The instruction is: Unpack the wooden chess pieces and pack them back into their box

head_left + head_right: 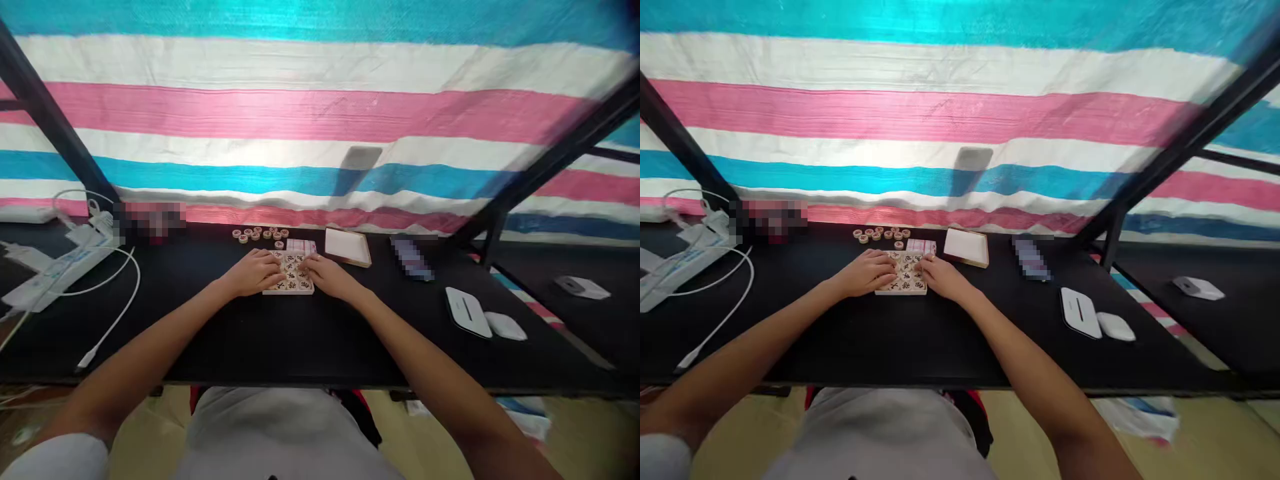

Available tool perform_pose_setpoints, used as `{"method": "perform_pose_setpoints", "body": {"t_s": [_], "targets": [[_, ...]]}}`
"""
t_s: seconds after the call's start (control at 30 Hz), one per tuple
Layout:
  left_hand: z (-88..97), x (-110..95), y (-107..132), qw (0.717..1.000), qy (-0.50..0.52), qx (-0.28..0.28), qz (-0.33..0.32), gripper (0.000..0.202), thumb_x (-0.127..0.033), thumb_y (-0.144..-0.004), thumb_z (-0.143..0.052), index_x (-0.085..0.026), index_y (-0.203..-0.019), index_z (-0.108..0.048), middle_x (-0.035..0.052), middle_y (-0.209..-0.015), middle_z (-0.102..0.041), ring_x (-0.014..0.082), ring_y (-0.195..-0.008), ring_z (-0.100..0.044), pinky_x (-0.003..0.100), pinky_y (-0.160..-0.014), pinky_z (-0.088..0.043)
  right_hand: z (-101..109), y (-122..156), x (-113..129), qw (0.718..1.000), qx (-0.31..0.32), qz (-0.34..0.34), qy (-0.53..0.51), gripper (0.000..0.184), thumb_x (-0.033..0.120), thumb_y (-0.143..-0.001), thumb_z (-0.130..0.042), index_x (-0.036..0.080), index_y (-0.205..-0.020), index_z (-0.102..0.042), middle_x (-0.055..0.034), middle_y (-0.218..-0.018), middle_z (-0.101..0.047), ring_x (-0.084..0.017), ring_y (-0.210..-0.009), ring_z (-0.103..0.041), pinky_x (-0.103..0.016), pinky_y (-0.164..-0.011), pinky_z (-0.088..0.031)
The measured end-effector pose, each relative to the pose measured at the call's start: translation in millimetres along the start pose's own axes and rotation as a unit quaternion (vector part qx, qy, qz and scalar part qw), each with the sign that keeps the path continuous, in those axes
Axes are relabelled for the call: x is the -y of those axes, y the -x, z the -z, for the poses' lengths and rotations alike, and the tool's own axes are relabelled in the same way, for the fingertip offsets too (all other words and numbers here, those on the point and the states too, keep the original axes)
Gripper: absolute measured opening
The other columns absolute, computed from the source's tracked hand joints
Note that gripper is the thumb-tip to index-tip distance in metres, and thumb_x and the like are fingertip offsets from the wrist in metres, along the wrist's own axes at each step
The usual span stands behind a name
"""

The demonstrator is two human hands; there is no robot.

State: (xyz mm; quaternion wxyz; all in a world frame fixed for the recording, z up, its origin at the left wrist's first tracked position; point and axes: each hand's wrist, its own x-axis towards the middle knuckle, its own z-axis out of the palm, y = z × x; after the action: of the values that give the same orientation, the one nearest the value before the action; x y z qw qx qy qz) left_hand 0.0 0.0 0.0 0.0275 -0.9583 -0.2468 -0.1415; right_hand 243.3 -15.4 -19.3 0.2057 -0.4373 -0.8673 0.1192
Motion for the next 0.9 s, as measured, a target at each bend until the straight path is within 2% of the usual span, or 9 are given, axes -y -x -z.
{"method": "perform_pose_setpoints", "body": {"t_s": [0.1,0.23,0.33,0.4,0.47,0.57,0.67,0.9], "targets": [[2.4,-1,-1,1.000,0.007,-0.008,-0.002,0.042,-0.044,-0.097,-0.030,-0.018,-0.112,-0.059,0.0072,-0.107,-0.064,0.0212,-0.101,-0.053,0.034,-0.087,-0.035,1,0,0,1.000,-0.001,0.005,0.000,0.028,0.007,-0.086,-0.040,0.016,-0.102,-0.063,-0.0092,-0.103,-0.060,-0.019,-0.096,-0.057,-0.032,-0.089,-0.044],[2.9,7,-1,0.998,0.026,-0.044,0.025,0.041,-0.042,-0.097,-0.031,-0.018,-0.119,-0.056,0.0077,-0.112,-0.062,0.0209,-0.104,-0.052,0.034,-0.091,-0.036,1,1,0,1.000,-0.006,0.005,0.003,0.028,0.008,-0.087,-0.040,0.016,-0.101,-0.063,-0.0092,-0.103,-0.059,-0.019,-0.096,-0.057,-0.033,-0.089,-0.044],[1.1,27,4,0.992,0.012,-0.077,0.100,0.038,-0.039,-0.097,-0.032,-0.018,-0.107,-0.062,0.0074,-0.107,-0.063,0.0210,-0.103,-0.053,0.035,-0.094,-0.037,0,0,0,1.000,-0.008,0.002,0.002,0.028,0.009,-0.088,-0.039,0.017,-0.101,-0.063,-0.0086,-0.104,-0.059,-0.019,-0.096,-0.057,-0.033,-0.090,-0.044],[-1.3,47,10,0.980,-0.027,-0.089,0.175,0.034,-0.036,-0.094,-0.036,-0.018,-0.106,-0.062,0.0086,-0.109,-0.061,0.0232,-0.105,-0.052,0.037,-0.094,-0.039,-1,0,-1,1.000,-0.009,0.001,-0.001,0.028,0.010,-0.088,-0.039,0.018,-0.101,-0.063,-0.0083,-0.104,-0.059,-0.018,-0.096,-0.057,-0.032,-0.089,-0.044],[-4.8,66,18,0.964,-0.064,-0.077,0.247,0.033,-0.034,-0.090,-0.044,-0.017,-0.112,-0.061,0.0115,-0.117,-0.057,0.0268,-0.109,-0.050,0.039,-0.092,-0.041,-1,0,-1,1.000,-0.010,0.000,-0.003,0.028,0.010,-0.088,-0.039,0.018,-0.101,-0.062,-0.0082,-0.105,-0.059,-0.018,-0.097,-0.057,-0.032,-0.089,-0.044],[-10.8,85,27,0.947,-0.086,-0.035,0.308,0.042,-0.033,-0.087,-0.047,-0.017,-0.125,-0.054,0.0136,-0.127,-0.051,0.0300,-0.115,-0.046,0.041,-0.092,-0.042,-2,0,-1,1.000,-0.009,-0.003,-0.001,0.028,0.011,-0.088,-0.039,0.018,-0.102,-0.063,-0.0084,-0.106,-0.059,-0.018,-0.097,-0.058,-0.032,-0.089,-0.044],[-15.9,91,28,0.942,-0.088,-0.014,0.324,0.045,-0.034,-0.087,-0.044,-0.018,-0.129,-0.050,0.0122,-0.130,-0.050,0.0298,-0.117,-0.045,0.040,-0.093,-0.042,-2,0,-1,1.000,-0.009,-0.003,0.003,0.028,0.011,-0.088,-0.039,0.018,-0.102,-0.063,-0.0086,-0.106,-0.059,-0.019,-0.097,-0.058,-0.032,-0.089,-0.045],[-15.8,87,25,0.943,-0.091,0.009,0.321,0.042,-0.033,-0.088,-0.042,-0.018,-0.126,-0.051,0.0108,-0.127,-0.053,0.0284,-0.111,-0.049,0.039,-0.091,-0.042,1,0,1,1.000,-0.001,-0.007,0.004,0.029,0.010,-0.088,-0.039,0.018,-0.102,-0.062,-0.0088,-0.107,-0.059,-0.019,-0.097,-0.058,-0.033,-0.090,-0.045]]}}
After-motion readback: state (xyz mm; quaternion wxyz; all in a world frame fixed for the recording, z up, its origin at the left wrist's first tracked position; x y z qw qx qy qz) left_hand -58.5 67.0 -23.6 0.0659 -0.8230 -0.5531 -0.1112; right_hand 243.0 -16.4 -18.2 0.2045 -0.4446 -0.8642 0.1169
